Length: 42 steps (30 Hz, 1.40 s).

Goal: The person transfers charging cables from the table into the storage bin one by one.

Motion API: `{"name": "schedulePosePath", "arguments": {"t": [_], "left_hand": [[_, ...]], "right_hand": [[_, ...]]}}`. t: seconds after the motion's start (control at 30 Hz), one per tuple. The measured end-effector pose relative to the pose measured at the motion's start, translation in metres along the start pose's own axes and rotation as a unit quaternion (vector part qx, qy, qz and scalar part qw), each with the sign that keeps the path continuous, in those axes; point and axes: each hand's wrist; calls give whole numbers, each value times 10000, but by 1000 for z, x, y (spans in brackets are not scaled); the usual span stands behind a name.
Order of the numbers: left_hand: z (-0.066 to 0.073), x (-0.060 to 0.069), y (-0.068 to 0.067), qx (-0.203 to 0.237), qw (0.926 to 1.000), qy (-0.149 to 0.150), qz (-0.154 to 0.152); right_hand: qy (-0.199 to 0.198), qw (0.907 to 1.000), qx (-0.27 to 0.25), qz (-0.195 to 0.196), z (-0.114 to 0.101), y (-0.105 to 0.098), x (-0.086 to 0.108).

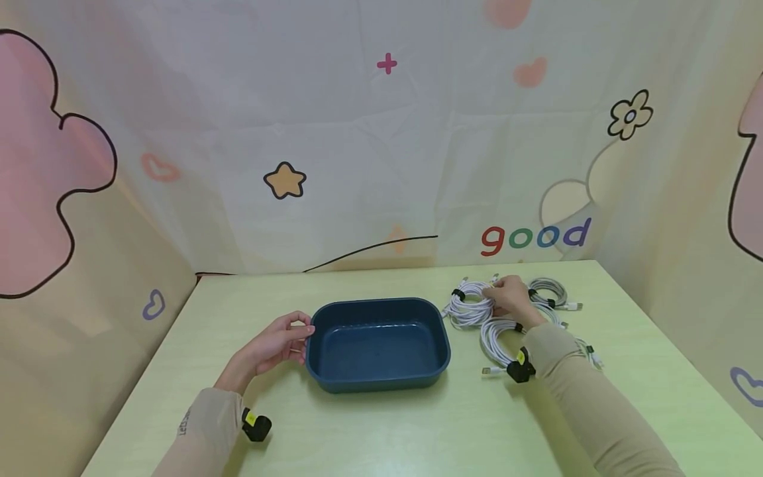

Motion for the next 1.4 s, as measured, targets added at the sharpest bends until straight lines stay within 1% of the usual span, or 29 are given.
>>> {"name": "schedulePosePath", "arguments": {"t": [0.13, 0.27, 0.47, 0.73, 0.97, 1.13, 1.4], "left_hand": [[0, 0, -1, -2, 10000, -7, 35], [-1, -1, -1, 4, 10000, -19, 44], [-1, -1, -1, 12, 10000, -28, 21], [-1, 0, 0, 50, 10000, 42, -15], [-1, 1, 1, 91, 9999, 37, -34], [-2, 1, 1, 81, 9999, 33, -56], [-4, -1, 0, 169, 9998, 54, -50]], "right_hand": [[118, 9994, -289, -115, -3, -3, 2], [320, 9976, -598, -171, -5, -5, 3], [307, 9942, -945, -421, -12, -11, 7], [253, 9935, -1017, -442, -25, -18, 12], [51, 9938, -1049, -375, -33, -21, 16], [15, 9928, -1100, -467, -42, -21, 19], [-85, 9920, -1119, -582, -57, -14, 25]]}}
Point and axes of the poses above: each hand's wrist, its own x-axis away from the middle knuckle, its own y-axis out of the palm, z = x × y, and after that the axes turned 3 degrees about z, right-handed
